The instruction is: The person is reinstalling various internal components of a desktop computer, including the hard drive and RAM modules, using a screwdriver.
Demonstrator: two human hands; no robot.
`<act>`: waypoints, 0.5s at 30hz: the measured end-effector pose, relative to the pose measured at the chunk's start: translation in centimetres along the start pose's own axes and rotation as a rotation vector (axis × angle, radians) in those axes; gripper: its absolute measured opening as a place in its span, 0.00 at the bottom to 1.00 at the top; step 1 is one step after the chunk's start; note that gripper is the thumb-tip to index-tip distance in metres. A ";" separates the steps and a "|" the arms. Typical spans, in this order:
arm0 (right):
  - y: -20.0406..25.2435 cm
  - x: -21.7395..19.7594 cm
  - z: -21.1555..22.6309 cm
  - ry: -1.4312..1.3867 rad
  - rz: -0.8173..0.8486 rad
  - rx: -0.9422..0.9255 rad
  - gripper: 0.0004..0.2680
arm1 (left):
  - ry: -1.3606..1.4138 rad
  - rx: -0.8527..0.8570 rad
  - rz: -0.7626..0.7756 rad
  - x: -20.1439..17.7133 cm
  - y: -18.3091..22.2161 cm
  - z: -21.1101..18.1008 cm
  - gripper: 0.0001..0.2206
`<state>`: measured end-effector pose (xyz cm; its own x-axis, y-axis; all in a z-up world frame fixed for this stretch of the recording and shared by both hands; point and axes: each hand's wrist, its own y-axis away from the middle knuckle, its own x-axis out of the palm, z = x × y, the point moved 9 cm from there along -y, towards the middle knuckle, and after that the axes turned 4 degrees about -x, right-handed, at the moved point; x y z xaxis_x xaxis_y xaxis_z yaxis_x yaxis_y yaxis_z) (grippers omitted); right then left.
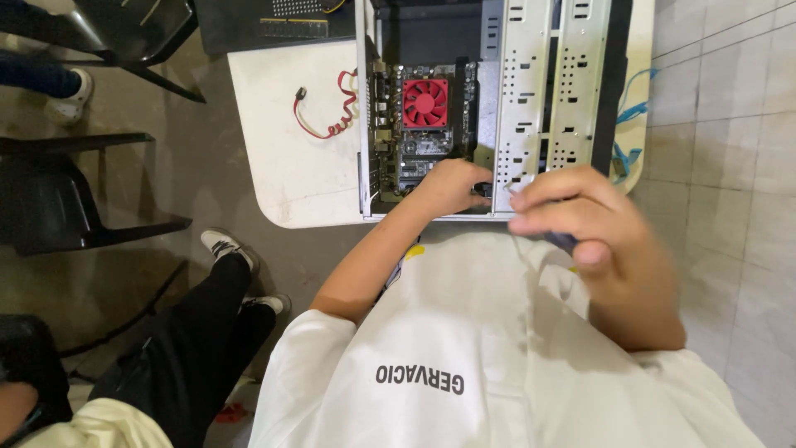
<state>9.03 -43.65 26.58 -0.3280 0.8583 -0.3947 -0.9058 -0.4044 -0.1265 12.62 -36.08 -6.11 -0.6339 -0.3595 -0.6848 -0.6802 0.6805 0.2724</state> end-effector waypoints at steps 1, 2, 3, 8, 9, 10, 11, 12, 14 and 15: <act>-0.2 -1.5 -2.8 -0.003 0.002 0.000 0.27 | 0.001 -0.003 0.001 0.3 0.1 0.2 0.16; -0.3 -1.3 -3.4 -0.043 0.206 -0.223 0.20 | -0.004 0.010 -0.003 0.4 0.0 0.2 0.15; 0.5 -1.4 -4.2 -0.082 0.412 -0.445 0.13 | -0.008 0.023 -0.007 0.6 -0.1 0.2 0.15; -1.5 -2.3 -2.9 -0.047 -0.103 -0.551 0.06 | -0.002 0.005 0.012 0.4 0.0 0.0 0.15; -0.5 -2.4 -2.4 -0.008 -0.178 -0.818 0.06 | 0.003 0.004 0.026 0.5 0.0 0.0 0.14; -0.4 -1.7 -2.7 -0.010 -0.176 -0.818 0.06 | 0.005 0.002 0.026 0.3 0.1 -0.1 0.14; 0.4 -2.0 -2.6 0.042 -0.321 -0.870 0.11 | 0.020 0.011 0.013 0.0 0.2 -0.3 0.15; 1.4 -2.1 -2.6 0.095 -0.468 -0.919 0.17 | 0.036 0.020 0.001 -0.2 0.3 -0.4 0.17; 0.5 -1.8 -2.7 -0.098 -0.221 -0.732 0.18 | 0.026 0.017 0.000 0.0 0.2 -0.3 0.16; -0.2 -0.5 -3.5 -0.282 0.021 -0.534 0.21 | 0.015 0.016 -0.001 0.1 0.1 -0.3 0.15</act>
<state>10.28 -45.07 23.64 -0.4688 0.8697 -0.1545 -0.6626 -0.4619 -0.5895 12.35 -36.22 -5.91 -0.6387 -0.3700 -0.6747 -0.6751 0.6902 0.2606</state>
